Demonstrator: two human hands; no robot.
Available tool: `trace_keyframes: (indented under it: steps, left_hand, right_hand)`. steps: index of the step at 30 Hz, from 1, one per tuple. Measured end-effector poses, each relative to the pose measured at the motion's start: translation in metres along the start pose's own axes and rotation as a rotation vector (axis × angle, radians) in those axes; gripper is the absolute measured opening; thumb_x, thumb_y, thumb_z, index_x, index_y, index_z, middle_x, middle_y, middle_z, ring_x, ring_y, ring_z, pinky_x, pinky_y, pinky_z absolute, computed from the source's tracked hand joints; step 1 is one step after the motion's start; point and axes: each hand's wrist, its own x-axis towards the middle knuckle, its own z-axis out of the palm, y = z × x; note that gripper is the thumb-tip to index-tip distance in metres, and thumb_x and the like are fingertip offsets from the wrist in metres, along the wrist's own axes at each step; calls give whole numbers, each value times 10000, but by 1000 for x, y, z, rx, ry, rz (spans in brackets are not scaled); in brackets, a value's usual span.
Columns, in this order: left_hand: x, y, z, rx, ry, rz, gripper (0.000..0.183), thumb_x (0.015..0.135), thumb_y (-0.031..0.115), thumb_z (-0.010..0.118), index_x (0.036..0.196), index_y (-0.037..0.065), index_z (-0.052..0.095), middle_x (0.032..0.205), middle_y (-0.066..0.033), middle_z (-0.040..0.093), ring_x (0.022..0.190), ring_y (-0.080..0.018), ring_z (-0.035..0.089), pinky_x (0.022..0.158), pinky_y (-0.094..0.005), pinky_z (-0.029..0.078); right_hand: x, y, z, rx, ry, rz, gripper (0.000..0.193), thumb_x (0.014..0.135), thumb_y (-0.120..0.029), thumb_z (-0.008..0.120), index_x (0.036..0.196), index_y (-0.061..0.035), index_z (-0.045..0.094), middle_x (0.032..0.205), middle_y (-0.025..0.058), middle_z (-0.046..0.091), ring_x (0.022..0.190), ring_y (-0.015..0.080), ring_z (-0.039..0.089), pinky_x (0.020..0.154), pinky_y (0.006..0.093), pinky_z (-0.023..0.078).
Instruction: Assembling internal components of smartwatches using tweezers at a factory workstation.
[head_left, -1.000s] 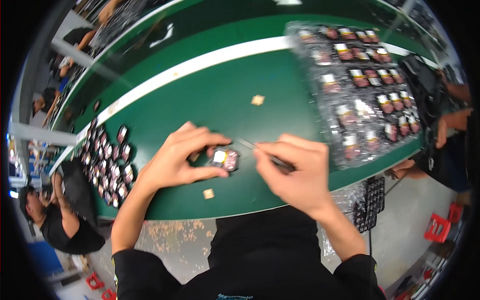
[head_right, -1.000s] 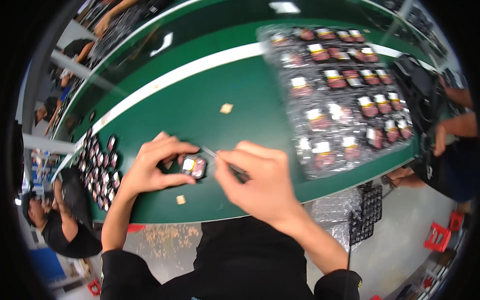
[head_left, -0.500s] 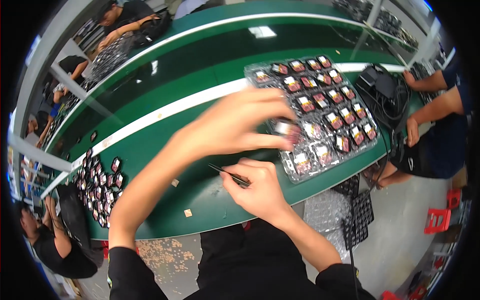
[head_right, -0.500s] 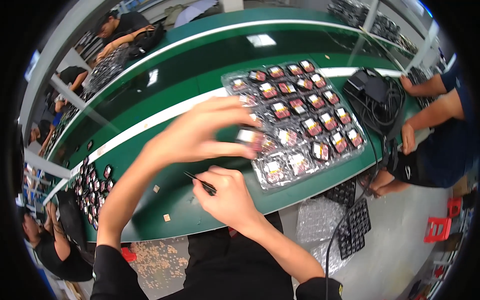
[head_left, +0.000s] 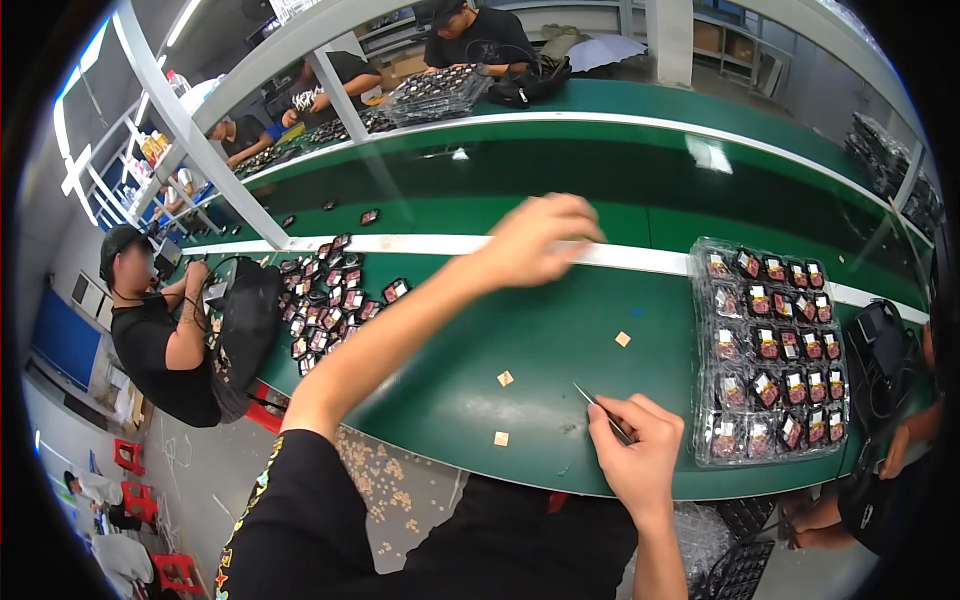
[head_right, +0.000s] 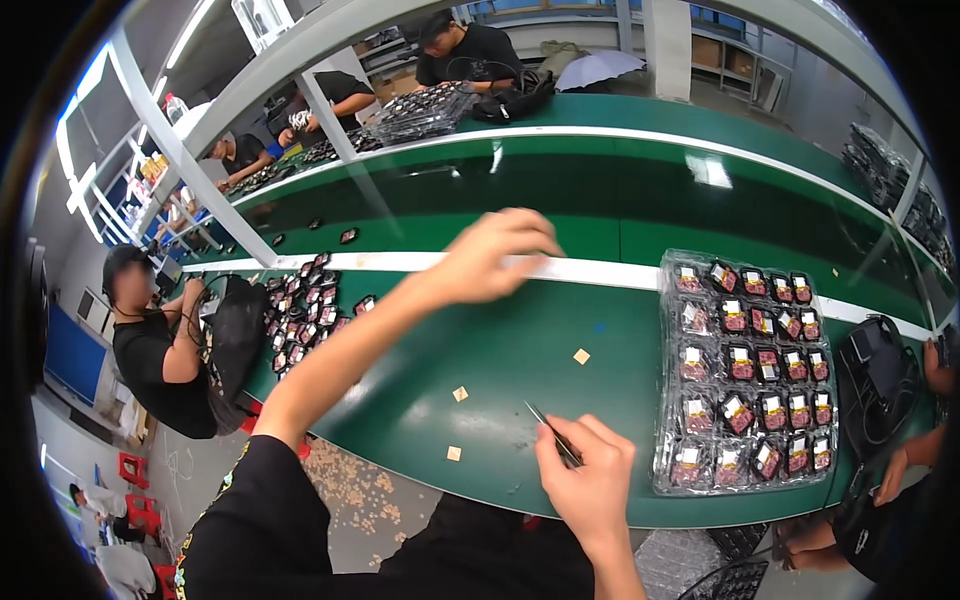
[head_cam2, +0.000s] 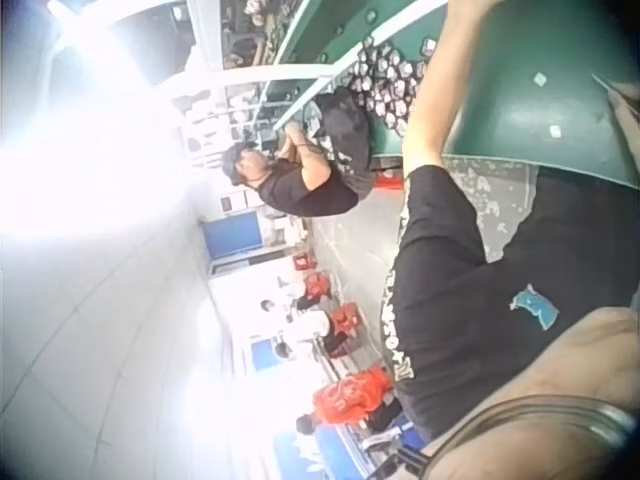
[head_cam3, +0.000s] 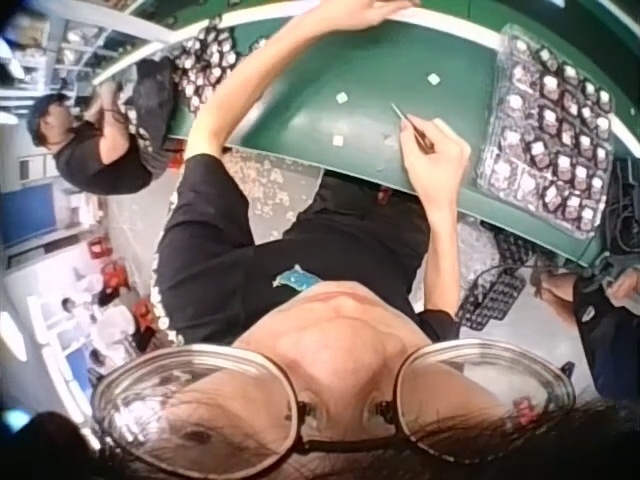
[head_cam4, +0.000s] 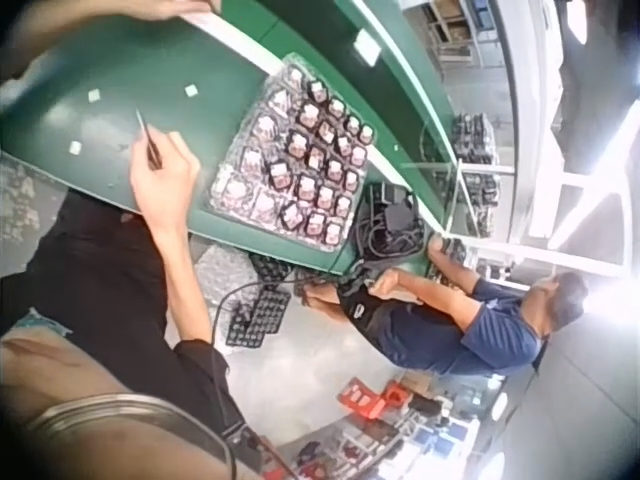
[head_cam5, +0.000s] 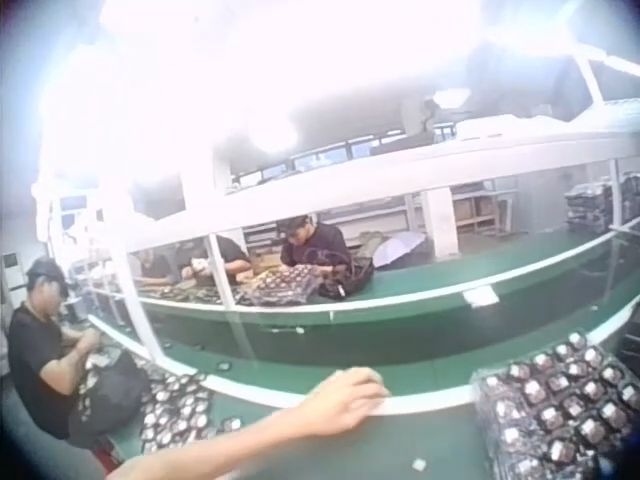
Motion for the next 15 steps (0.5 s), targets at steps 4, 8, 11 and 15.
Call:
trace_keyframes:
  steps: [4, 8, 11, 15]
  left_hand:
    - [-107, -113, -77, 527, -91, -520, 368, 969, 169, 756, 1334, 123, 753, 1374, -151, 695, 1326, -401, 651, 1123, -515, 553]
    - [-215, -182, -153, 686, -271, -1051, 378, 991, 160, 630, 1358, 124, 711, 1294, -203, 688, 1244, -443, 682, 1064, -566, 566]
    - [-223, -178, -152, 560, -205, -880, 286, 1038, 156, 660, 1310, 86, 716, 1225, -218, 685, 1148, -462, 693, 1003, -533, 571]
    - [-178, -140, -121, 429, -123, -635, 329, 1060, 146, 667, 1370, 37, 688, 1219, -213, 682, 1171, -441, 674, 1028, -507, 546]
  right_hand:
    - [2, 1, 1, 2, -8, -9, 144, 898, -10, 835, 1023, 62, 836, 710, 112, 678, 561, 156, 623, 525, 326, 446]
    - [5, -1, 5, 31, -29, -14, 149, 897, -16, 838, 1023, 63, 836, 702, 109, 669, 561, 151, 620, 522, 323, 441]
    - [6, -1, 6, -7, -32, -11, 148, 898, -18, 839, 1023, 61, 837, 695, 107, 663, 557, 151, 611, 520, 322, 436]
    - [5, -1, 5, -63, 4, -15, 141, 896, -19, 845, 1016, 56, 841, 677, 86, 645, 546, 127, 576, 512, 308, 409]
